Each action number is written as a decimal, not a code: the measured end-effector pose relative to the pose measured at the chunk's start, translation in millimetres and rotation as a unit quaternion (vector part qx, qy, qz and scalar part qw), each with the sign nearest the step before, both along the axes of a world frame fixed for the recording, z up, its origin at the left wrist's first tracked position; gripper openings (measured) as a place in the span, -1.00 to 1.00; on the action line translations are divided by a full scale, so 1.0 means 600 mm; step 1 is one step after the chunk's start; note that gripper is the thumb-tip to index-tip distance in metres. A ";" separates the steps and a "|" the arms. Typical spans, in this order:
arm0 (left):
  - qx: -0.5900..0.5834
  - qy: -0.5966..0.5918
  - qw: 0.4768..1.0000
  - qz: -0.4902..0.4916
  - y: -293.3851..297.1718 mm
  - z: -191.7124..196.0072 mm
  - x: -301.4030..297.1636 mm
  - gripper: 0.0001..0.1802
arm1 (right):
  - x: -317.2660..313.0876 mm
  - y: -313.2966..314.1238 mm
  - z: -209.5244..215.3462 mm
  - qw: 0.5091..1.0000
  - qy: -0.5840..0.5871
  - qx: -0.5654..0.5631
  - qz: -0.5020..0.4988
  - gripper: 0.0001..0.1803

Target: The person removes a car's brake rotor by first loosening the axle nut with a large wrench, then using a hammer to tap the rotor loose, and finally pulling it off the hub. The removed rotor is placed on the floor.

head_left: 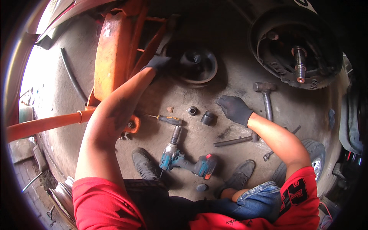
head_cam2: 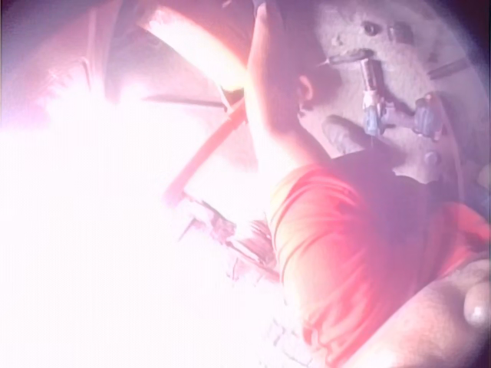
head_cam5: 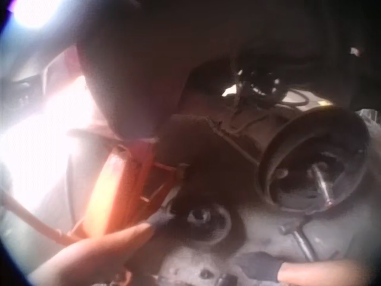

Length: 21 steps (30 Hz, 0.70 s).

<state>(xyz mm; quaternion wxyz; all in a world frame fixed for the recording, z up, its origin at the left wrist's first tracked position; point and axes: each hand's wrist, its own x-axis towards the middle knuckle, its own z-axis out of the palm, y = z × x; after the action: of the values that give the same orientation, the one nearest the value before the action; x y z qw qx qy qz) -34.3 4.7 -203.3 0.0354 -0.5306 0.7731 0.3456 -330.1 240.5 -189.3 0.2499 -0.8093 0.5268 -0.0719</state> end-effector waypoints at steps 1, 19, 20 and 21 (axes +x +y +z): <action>0.038 0.091 0.991 0.089 0.014 0.035 -0.026 -0.44 | 0.012 0.000 0.001 1.000 -0.012 -0.004 0.012 -0.66; 0.182 0.113 0.960 0.179 0.066 0.098 -0.041 -0.51 | 0.108 -0.106 0.046 0.947 -0.226 -0.098 -0.207 -0.63; 0.189 0.114 0.959 0.179 0.064 0.099 -0.041 -0.52 | 0.101 -0.111 0.038 0.946 -0.192 -0.102 -0.241 -0.58; 0.195 0.115 0.957 0.179 0.064 0.102 -0.039 -0.52 | 0.094 -0.116 0.030 0.942 -0.159 -0.105 -0.275 -0.53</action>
<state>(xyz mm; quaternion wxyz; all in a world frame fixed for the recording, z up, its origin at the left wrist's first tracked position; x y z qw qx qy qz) -57.9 43.1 -142.4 -0.0136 -0.5999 0.5816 0.5492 -273.8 170.7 -171.5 0.2145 -0.6326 0.6718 -0.3201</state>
